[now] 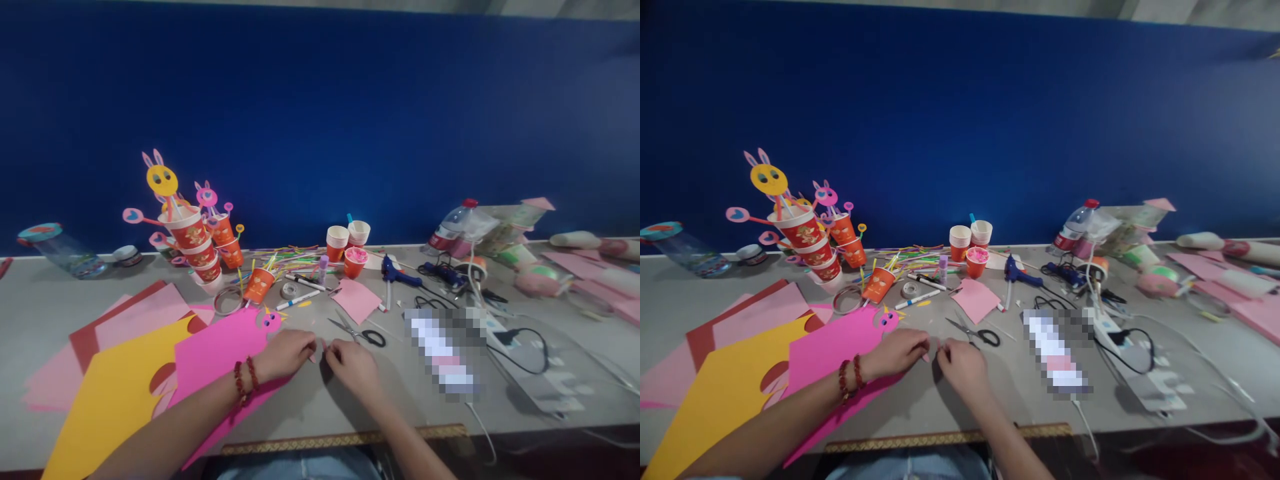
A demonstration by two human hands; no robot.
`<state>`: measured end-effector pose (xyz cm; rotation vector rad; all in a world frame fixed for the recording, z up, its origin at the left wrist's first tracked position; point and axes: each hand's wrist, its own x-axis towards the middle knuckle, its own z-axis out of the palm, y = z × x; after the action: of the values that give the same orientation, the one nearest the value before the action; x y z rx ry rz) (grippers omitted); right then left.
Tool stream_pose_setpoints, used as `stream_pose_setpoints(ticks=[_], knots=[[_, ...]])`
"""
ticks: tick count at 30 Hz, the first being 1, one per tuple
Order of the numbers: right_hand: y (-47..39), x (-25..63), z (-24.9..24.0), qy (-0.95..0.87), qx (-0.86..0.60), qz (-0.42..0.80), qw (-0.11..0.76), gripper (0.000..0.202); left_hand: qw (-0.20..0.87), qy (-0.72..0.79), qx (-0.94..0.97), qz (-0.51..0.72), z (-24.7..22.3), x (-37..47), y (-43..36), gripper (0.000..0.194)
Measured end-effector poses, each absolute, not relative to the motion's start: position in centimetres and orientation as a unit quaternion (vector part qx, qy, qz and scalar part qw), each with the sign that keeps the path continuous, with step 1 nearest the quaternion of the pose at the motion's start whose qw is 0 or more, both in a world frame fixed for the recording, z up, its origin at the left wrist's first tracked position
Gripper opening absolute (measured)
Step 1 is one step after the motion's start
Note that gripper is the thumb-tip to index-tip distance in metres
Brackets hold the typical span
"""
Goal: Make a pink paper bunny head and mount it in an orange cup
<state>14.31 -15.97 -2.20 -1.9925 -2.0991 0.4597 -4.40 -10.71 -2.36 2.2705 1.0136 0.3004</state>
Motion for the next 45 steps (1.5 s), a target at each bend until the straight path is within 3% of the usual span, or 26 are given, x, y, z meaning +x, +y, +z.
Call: stream_pose_setpoints(ticks=[6, 12, 18, 27, 33, 37, 45], knots=[[-15.9, 14.3, -2.2, -0.726, -0.672, 0.127, 0.069, 0.027, 0.222, 0.380, 0.894, 0.089, -2.6, -3.3, -9.9, 0.014], [-16.9, 16.1, -2.7, -0.799, -0.573, 0.100, 0.152, 0.017, 0.167, 0.402, 0.892, 0.119, -2.4, -4.5, -11.0, 0.021], [-17.1, 16.2, -3.3, -0.832, -0.532, 0.091, 0.133, 0.020, 0.096, 0.329, 0.933, 0.113, -2.6, -5.9, -14.1, 0.026], [-15.3, 17.2, -3.8, -0.826, -0.505, 0.120, 0.220, 0.015, 0.105, 0.314, 0.933, 0.139, -3.4, -6.2, -14.7, 0.036], [-11.0, 19.5, -1.2, -0.789, -0.538, 0.133, 0.265, 0.017, 0.056, 0.362, 0.912, 0.187, -2.3, -7.9, -11.4, 0.023], [-8.7, 18.5, -0.1, -0.765, -0.537, 0.201, 0.293, 0.016, -0.074, 0.470, 0.870, 0.129, -1.8, -8.2, -7.3, 0.015], [-8.3, 14.4, -1.8, -0.726, -0.492, 0.344, 0.336, 0.022, -0.104, 0.490, 0.857, 0.121, -2.2, -6.5, -6.4, 0.014]])
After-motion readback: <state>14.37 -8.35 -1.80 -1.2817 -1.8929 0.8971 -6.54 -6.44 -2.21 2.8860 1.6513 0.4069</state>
